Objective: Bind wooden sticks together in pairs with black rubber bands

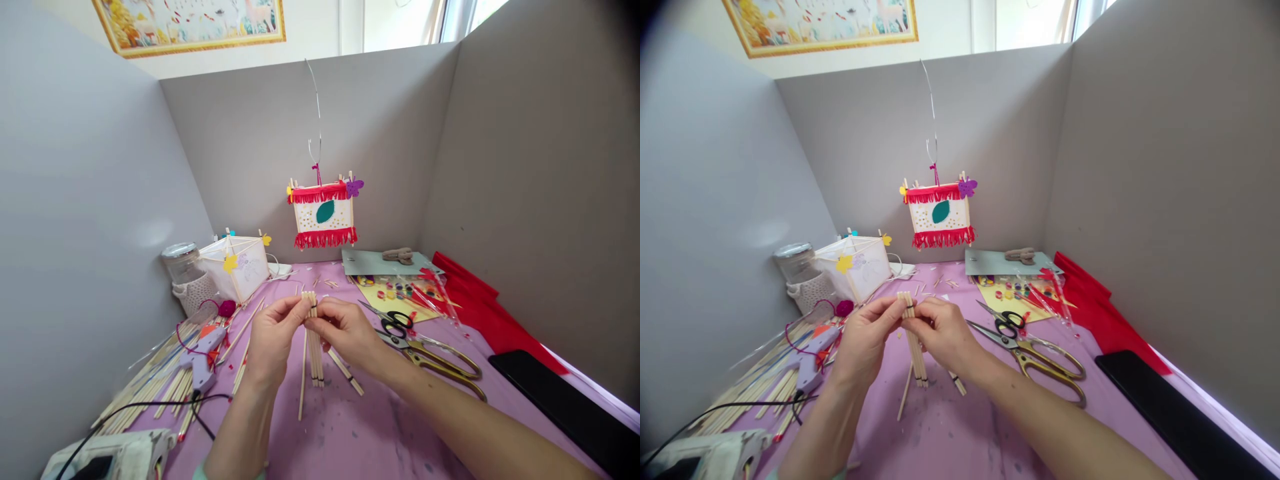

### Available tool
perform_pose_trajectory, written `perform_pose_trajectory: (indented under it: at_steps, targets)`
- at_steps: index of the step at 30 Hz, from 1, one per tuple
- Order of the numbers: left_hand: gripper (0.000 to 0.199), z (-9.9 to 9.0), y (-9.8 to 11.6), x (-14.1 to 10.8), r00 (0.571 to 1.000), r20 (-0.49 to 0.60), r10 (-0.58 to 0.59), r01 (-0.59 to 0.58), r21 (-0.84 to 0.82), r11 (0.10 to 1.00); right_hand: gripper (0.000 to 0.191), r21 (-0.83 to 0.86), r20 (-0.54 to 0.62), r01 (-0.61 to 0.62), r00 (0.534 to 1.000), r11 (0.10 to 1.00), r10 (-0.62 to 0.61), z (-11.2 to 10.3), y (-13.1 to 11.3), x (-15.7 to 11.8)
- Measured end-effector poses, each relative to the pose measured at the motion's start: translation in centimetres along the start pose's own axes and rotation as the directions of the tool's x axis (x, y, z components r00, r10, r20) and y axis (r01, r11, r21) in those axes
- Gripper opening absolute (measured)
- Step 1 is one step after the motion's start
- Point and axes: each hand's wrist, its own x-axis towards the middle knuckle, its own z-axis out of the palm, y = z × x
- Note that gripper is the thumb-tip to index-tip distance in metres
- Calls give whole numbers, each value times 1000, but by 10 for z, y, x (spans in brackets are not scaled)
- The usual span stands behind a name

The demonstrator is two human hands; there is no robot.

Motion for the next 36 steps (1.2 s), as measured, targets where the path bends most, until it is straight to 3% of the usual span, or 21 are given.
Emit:
perform_pose_trajectory:
  at_steps: [11, 21, 28, 36]
  targets:
    - [18, -8, 6, 1, 993, 111, -35, 31, 39, 999, 28, 51, 12, -31, 999, 998, 31, -1, 0, 1]
    - [20, -7, 2, -2, 991, 137, 2, -10, 57, 998, 27, 158, 26, -90, 996, 983, 87, 0, -1, 0]
    - [18, -3, -8, -2, 998, 50, 26, -19, -134, 991, 28, 85, -1, -47, 999, 995, 48, -1, -2, 2]
    - [15, -3, -6, 0, 1000, -8, 10, -11, -53, 999, 32, 58, 34, -51, 998, 997, 49, -4, 1, -1]
